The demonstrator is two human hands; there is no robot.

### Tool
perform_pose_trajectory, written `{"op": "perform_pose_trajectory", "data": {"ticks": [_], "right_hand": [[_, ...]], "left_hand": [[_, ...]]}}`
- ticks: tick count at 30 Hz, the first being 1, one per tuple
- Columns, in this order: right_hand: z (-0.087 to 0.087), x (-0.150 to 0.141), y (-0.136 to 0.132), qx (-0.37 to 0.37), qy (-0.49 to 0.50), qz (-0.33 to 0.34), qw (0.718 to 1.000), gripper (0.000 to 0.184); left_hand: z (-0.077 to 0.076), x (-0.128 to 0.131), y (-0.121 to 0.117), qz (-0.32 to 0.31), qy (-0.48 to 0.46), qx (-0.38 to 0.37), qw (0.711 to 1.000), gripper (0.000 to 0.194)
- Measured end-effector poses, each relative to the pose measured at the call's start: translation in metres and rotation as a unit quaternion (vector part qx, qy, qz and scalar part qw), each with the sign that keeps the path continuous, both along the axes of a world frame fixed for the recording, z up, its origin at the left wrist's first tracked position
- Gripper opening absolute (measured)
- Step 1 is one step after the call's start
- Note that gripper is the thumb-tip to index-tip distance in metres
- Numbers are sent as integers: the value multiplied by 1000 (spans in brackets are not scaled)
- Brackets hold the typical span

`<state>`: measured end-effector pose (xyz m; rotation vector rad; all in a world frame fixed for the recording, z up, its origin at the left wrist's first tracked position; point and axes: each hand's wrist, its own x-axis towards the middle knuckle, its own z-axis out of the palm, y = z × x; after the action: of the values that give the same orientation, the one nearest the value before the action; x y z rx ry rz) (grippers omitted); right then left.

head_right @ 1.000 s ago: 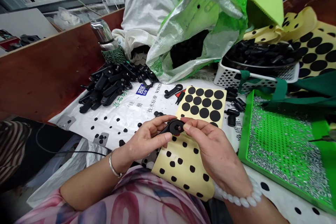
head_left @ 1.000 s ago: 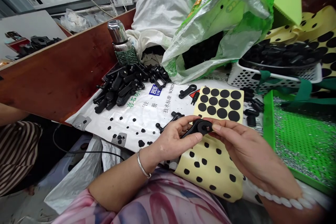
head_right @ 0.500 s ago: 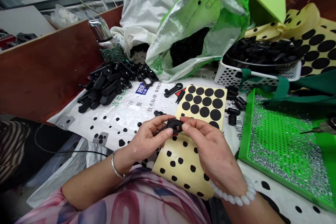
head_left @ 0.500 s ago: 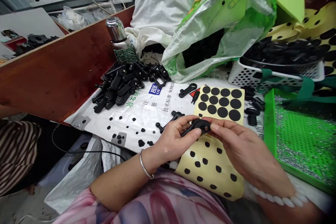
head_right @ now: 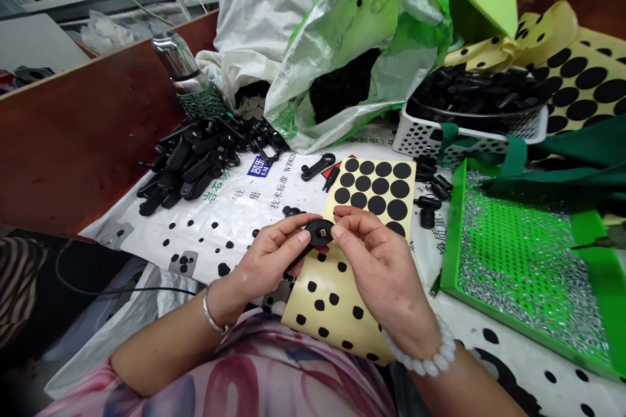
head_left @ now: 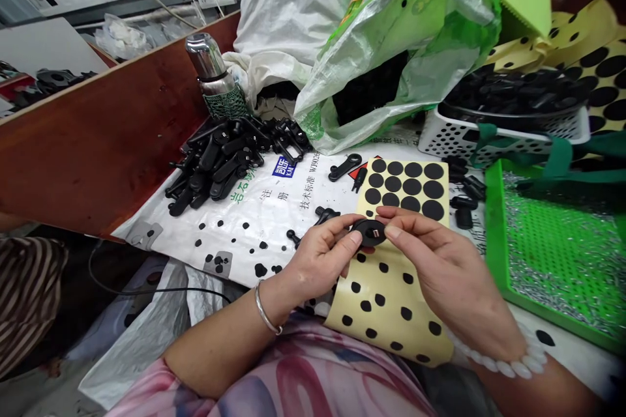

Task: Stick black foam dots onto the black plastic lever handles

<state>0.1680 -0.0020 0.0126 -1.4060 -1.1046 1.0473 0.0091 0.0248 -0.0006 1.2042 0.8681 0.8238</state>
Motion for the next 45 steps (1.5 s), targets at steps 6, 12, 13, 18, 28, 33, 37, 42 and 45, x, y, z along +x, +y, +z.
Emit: {"op": "perform_pose_trajectory", "data": {"ticks": [6, 12, 13, 18, 28, 33, 37, 42, 45], "right_hand": [[5, -2, 2, 16, -37, -6, 999, 22], [4, -3, 3, 19, -65, -8, 998, 23], [2, -3, 4, 21, -68, -8, 997, 23], [-2, -3, 5, 48, -92, -12, 995, 21], [-4, -2, 4, 63, -127, -19, 990, 20], [-4, -1, 3, 67, -136, -23, 988, 19], [-5, -1, 3, 71, -141, -26, 987, 19], [-8, -3, 3, 85, -148, -34, 985, 17], [-8, -5, 3, 101, -158, -41, 981, 15]], "left_hand": [[-2, 0, -1, -1, -13, 2, 1000, 36], [-3, -1, 0, -3, -18, -1, 1000, 37], [-4, -1, 0, -2, -20, -4, 1000, 37], [-6, -1, -2, 0, -25, -15, 1000, 38], [-5, 0, -5, 13, -17, -28, 999, 37], [-3, 1, -6, 32, -19, -37, 999, 40], [-7, 0, -6, 30, -36, -24, 999, 47], [-12, -1, -6, 34, -52, -30, 998, 51], [-11, 0, -6, 37, -50, -26, 998, 46]]}}
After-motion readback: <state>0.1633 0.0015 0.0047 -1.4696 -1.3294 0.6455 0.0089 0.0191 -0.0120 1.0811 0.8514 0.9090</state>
